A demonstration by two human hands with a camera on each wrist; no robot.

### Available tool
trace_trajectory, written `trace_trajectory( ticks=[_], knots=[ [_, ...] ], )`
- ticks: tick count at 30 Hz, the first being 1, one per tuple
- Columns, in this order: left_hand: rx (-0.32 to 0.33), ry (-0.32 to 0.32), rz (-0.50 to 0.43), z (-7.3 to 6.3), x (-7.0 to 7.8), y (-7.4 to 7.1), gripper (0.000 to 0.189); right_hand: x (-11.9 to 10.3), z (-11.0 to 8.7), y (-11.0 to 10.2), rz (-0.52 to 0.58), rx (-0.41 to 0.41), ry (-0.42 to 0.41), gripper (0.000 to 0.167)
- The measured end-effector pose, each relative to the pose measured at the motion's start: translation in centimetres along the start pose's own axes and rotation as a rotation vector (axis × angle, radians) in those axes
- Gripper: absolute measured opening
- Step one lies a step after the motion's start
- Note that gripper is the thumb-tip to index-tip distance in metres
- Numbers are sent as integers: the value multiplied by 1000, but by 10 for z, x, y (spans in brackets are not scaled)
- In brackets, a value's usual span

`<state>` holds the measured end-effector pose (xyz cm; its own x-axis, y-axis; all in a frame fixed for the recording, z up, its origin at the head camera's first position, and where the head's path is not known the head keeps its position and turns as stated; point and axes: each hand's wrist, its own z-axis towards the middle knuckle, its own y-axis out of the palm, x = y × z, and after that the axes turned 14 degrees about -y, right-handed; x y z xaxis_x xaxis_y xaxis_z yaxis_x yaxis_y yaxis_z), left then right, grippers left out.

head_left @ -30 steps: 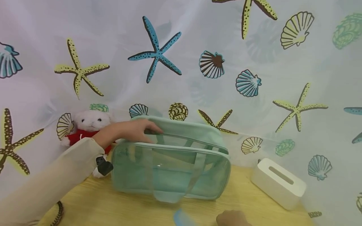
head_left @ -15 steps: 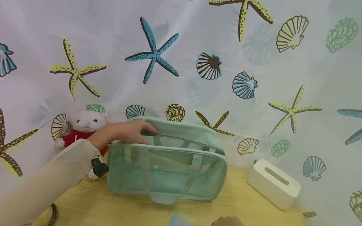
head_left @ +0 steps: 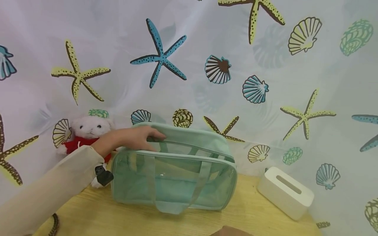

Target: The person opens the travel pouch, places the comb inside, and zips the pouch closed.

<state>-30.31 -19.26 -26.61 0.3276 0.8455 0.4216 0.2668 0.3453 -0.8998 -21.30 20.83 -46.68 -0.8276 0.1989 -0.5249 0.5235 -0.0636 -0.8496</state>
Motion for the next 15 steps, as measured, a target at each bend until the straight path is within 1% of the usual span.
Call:
trace_trajectory(
  ticks=[3, 6, 8, 10, 12, 15],
  knots=[
    [7, 7, 4, -2, 2, -1, 58, -5, 2, -11, 233, 106, -3, 23],
    [5, 13, -1, -3, 3, -1, 58, -8, 1, -22, 397, 205, -5, 21],
    [-2, 10, -12, -3, 3, 0, 58, -11, 1, -28, 420, 236, -32, 17],
    [-9, 5, -15, -2, 3, 1, 59, -16, 1, -34, 440, 267, -16, 15],
    [-9, 5, -10, -2, 2, 1, 58, -23, 1, -41, 436, 296, 25, 16],
    [0, 2, -6, -1, -1, 2, 57, -40, 3, -56, 459, 339, 121, 18]
  ],
)
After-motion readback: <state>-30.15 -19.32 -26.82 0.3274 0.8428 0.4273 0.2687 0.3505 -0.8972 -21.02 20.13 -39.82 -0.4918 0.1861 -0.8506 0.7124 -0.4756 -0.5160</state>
